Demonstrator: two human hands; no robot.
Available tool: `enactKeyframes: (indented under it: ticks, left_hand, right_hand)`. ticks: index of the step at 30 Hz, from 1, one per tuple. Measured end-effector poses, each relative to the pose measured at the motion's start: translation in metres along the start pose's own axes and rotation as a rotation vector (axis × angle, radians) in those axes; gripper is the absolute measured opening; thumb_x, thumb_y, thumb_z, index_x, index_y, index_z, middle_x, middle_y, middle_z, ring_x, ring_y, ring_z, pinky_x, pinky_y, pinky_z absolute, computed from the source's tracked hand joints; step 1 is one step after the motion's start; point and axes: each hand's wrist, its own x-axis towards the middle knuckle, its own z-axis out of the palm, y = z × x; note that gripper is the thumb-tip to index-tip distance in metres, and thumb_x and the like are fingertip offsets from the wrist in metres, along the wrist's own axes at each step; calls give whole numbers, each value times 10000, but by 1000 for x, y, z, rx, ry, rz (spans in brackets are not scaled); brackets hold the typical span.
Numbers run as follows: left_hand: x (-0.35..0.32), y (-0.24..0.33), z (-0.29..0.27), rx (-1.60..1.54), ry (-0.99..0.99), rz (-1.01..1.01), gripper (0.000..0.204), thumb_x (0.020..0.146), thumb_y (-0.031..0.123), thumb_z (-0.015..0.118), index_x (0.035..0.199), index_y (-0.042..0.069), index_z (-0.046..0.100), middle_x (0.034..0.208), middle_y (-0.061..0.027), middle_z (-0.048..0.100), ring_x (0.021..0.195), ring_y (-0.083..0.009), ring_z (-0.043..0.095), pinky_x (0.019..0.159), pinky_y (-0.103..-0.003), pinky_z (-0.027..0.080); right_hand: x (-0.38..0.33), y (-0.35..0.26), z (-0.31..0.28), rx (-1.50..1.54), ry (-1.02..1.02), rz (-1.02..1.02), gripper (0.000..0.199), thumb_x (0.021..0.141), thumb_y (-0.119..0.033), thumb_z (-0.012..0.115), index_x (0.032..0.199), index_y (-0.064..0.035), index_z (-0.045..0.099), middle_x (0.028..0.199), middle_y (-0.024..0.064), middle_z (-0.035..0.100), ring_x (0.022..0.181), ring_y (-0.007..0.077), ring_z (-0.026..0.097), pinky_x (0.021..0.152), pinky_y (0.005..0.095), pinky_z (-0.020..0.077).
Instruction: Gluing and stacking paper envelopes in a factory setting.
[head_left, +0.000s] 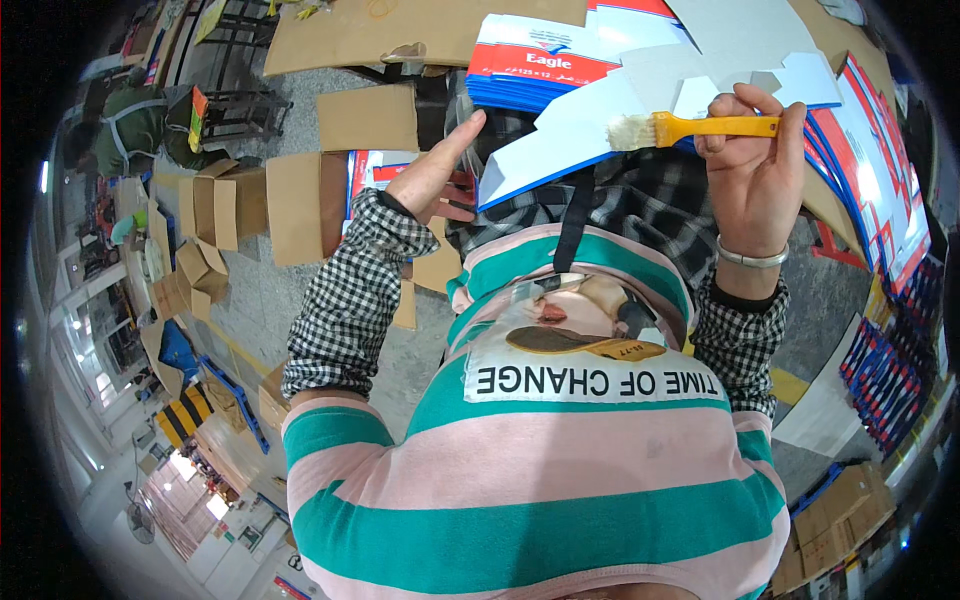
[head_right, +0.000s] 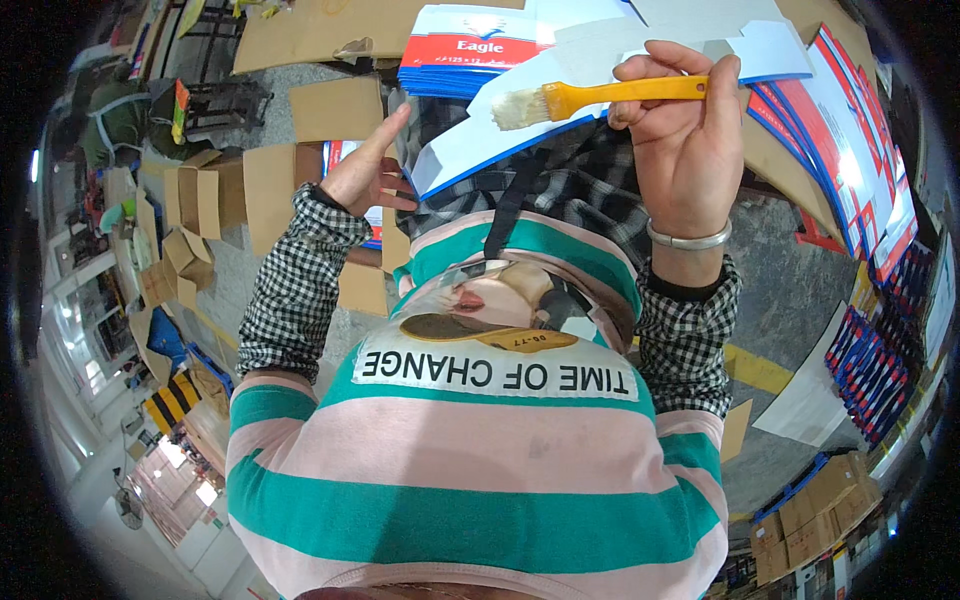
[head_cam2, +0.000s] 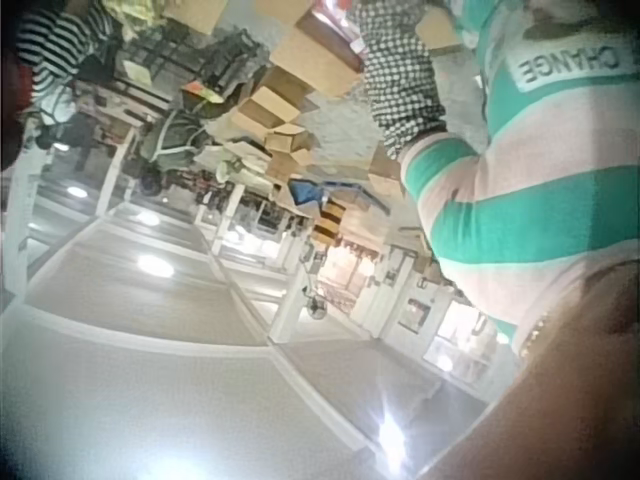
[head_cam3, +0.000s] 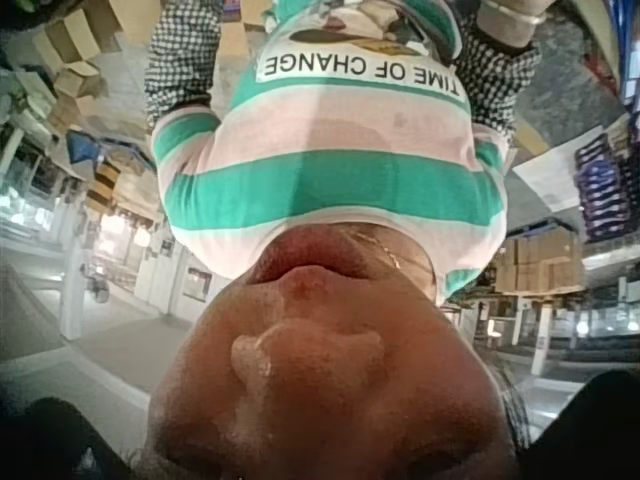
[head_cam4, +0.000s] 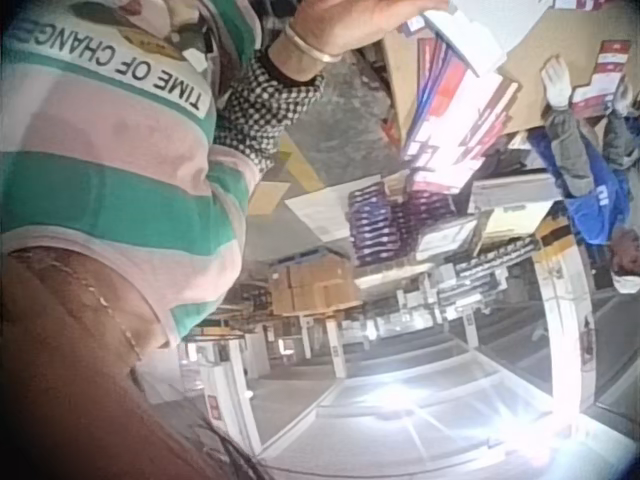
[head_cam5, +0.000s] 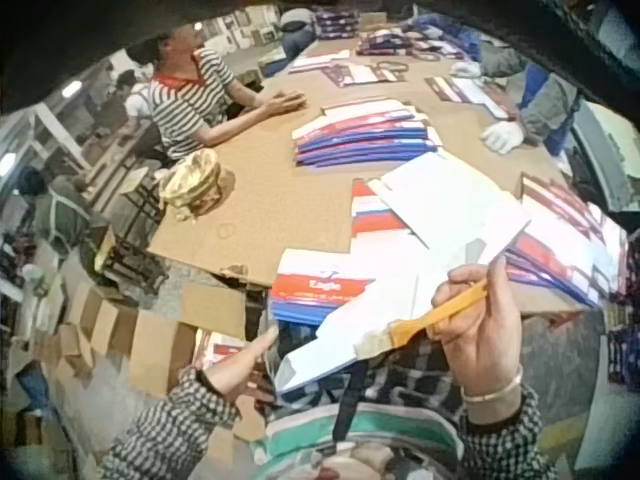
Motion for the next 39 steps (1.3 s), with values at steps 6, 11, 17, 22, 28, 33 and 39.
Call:
enactKeyframes:
  ticks: [6, 11, 17, 22, 28, 33, 39]
  left_hand:
    - [-3, 7, 10, 83, 42, -38, 1029, 702, 784, 421, 1438, 137, 110, 1321, -289, 318, 1095, -407, 484, 897, -487, 422]
    - [-3, 10, 7, 59, 105, -73, 1021, 702, 786, 419, 1430, 129, 133, 1277, -277, 374, 1061, -400, 510, 844, -467, 466]
    - [11, 14, 3, 118, -71, -82, 1060, 672, 784, 473, 1442, 205, 31, 1238, -369, 316, 995, -465, 524, 844, -513, 462]
    - [8, 15, 7, 132, -11, -64, 1059, 677, 780, 473, 1442, 200, 25, 1207, -383, 336, 943, -466, 544, 806, -508, 483]
    - [17, 9, -11, 99, 3, -101, 989, 686, 775, 457, 1399, 136, 211, 1133, -305, 465, 882, -412, 593, 785, -462, 511]
    - [16, 14, -28, -64, -104, -260, 971, 702, 776, 426, 1319, 30, 346, 1172, -255, 509, 895, -367, 603, 751, -448, 526]
    - [20, 11, -36, -71, -99, -191, 950, 715, 776, 409, 1319, 44, 360, 1141, -209, 553, 948, -363, 584, 741, -465, 518]
  right_hand:
    - [-2, -16, -9, 54, -37, -83, 517, 983, -403, 217, 1077, 11, 512, 934, 159, 610, 718, 197, 534, 685, 329, 441]
    - [-5, -26, -14, 67, -10, -133, 512, 980, -405, 239, 1084, 16, 510, 940, 168, 605, 739, 202, 495, 684, 340, 413]
    - [-8, -33, -23, 98, -5, -153, 514, 978, -403, 258, 1087, 29, 512, 948, 170, 605, 750, 200, 484, 691, 335, 401]
    - [-8, -31, -20, 71, 16, -183, 517, 977, -403, 266, 1079, 37, 519, 955, 173, 606, 751, 201, 487, 687, 337, 403]
    - [-7, -41, -24, 120, -30, -199, 522, 978, -397, 266, 1080, 47, 520, 963, 190, 603, 750, 208, 488, 685, 339, 402]
    - [-8, -53, -32, 106, -58, -219, 512, 976, -392, 279, 1094, 50, 509, 977, 176, 564, 758, 205, 454, 716, 341, 380]
    - [-5, -49, -4, -81, 491, -286, 499, 975, -385, 289, 1106, 48, 500, 1012, 161, 524, 781, 197, 427, 743, 334, 365]
